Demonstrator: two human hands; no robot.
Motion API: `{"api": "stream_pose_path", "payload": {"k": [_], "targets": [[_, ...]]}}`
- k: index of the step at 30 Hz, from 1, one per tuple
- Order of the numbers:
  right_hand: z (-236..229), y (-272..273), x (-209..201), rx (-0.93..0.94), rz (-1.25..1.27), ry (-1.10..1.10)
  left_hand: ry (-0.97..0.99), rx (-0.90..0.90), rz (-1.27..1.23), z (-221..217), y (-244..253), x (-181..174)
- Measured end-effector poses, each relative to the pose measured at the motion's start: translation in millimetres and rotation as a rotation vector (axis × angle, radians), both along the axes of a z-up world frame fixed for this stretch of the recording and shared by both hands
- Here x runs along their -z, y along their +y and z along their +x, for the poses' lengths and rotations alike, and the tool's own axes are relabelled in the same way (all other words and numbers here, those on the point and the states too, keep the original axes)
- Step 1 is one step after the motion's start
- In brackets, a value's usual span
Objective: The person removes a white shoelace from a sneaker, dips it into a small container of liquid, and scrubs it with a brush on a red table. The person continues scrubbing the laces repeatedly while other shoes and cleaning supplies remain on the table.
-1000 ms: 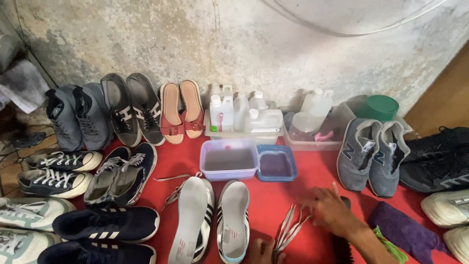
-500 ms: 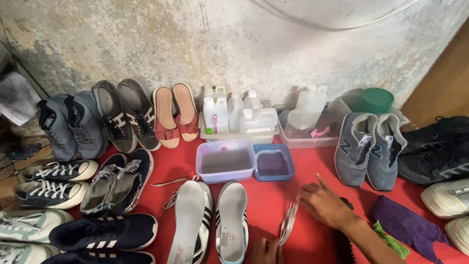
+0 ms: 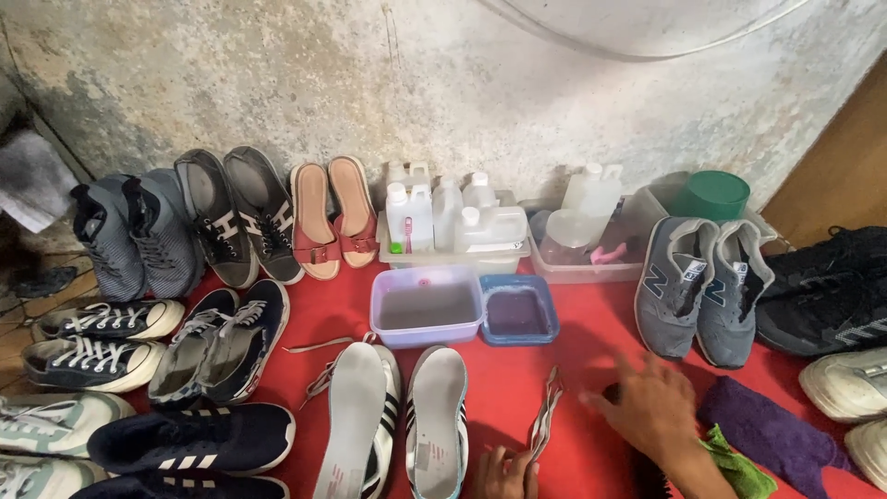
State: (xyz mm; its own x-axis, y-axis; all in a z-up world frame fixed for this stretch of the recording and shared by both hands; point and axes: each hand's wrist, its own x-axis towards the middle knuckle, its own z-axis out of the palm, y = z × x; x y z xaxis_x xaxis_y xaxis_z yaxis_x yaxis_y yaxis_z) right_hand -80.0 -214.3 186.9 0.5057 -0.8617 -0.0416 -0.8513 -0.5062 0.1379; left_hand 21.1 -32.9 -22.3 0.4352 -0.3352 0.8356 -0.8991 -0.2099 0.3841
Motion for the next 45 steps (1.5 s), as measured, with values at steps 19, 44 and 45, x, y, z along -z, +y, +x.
{"api": "stream_pose_path", "payload": {"k": [19,44,45], "targets": [[-28.0,-7.3,43.8,-0.257,0.287,-0.486,0.378,0.103,-0.069,-3.4,4.0,-8.4],[17.3,17.7,46.4,-0.705,0.094,-0.627,0.594,-0.111,0.045,-20.4,9.3,-26.3],[18.5,24.1,37.6,-0.826,0.089,-0.667,0.543,-0.170,0.003,-19.0,7.4,-29.8]]}}
